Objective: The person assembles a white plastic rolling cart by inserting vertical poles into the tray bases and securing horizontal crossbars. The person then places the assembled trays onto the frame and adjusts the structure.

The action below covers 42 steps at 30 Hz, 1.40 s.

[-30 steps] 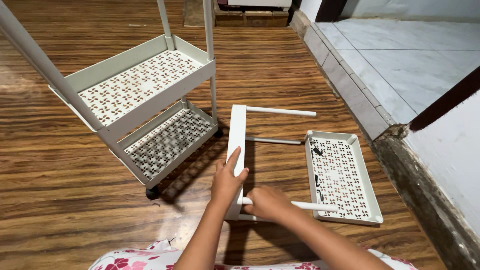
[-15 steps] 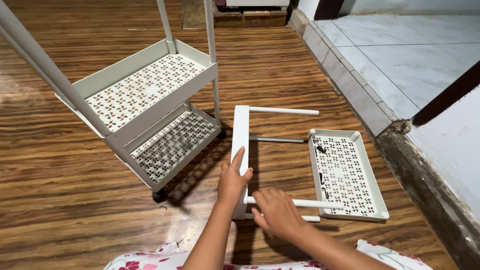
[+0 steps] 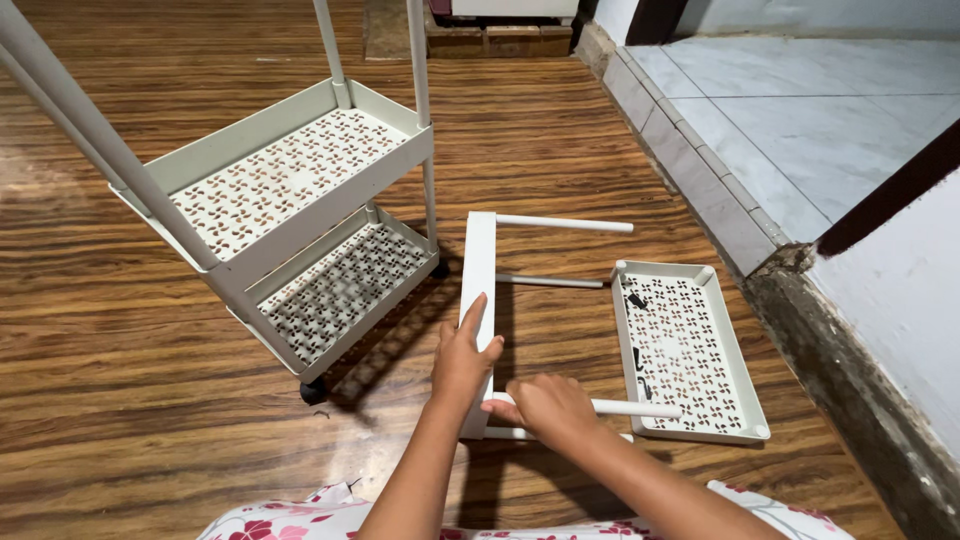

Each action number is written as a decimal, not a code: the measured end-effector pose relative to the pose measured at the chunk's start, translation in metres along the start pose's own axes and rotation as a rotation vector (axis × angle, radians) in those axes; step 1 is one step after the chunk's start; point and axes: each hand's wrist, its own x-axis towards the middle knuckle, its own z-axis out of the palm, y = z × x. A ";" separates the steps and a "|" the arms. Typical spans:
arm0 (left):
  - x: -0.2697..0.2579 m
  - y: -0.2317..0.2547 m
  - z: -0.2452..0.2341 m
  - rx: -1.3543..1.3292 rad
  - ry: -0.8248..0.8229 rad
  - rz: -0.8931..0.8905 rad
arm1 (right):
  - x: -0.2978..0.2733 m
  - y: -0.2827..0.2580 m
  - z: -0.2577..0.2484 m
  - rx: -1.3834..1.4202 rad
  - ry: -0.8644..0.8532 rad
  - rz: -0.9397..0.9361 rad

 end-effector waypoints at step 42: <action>0.001 0.001 0.006 0.038 -0.009 -0.015 | -0.020 -0.008 -0.006 -0.032 0.367 -0.223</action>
